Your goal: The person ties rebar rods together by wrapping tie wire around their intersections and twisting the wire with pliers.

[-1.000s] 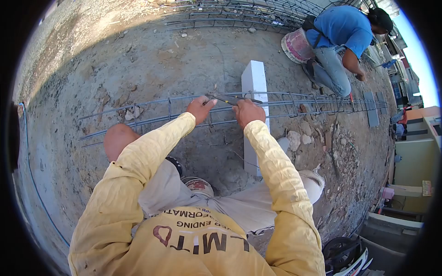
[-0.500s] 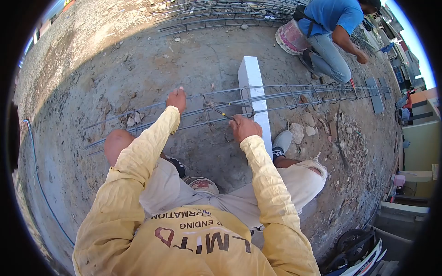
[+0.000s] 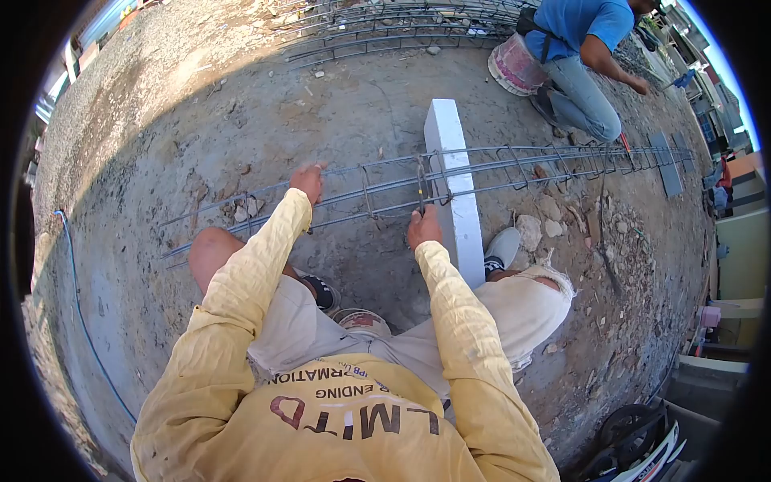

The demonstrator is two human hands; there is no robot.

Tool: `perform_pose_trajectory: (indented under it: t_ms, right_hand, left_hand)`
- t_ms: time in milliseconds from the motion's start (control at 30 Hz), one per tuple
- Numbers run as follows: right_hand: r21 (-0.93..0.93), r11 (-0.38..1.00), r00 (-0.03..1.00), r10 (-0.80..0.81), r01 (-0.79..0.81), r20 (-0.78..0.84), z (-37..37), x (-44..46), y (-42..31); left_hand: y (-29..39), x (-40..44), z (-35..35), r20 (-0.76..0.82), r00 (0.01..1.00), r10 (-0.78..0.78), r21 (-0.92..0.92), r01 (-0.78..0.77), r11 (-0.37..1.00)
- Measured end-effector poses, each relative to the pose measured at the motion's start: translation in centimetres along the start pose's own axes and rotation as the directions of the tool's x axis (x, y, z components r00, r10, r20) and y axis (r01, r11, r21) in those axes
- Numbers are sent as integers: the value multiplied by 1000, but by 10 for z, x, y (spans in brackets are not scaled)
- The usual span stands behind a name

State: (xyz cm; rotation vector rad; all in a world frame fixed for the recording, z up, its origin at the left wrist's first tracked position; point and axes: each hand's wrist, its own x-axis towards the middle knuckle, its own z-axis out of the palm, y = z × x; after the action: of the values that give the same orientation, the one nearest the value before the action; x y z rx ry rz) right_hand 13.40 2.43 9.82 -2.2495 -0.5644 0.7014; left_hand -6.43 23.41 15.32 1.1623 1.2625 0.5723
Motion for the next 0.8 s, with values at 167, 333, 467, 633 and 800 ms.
perform_pose_trajectory:
  t_ms: [167,333,467,633,800]
  right_hand:
    - [51,982,963,-166,181,-212,-28,-27,-60]
    - [250,907,893,-227,340,-389,-58,-17,-87]
    - [179,913,882,-279,366,-380,-122,-62,-135]
    - [103,916,886,-340,388,-316,-166,-99,-137]
    - [6,955,941,-290,295,-172,-128,-75,-113]
  left_hand:
    - [27,22,-65,-178,934,311,133,-290,948]
    - [72,-30,-100,-66,984,163,-30,-165,986]
    - [70,-53,-87,-18,976,216,57,-215,975]
    - [77,-60,-71,42,958,284,106,-287,952]
    - [68,-49,-60,95,967,237,80,-244,966]
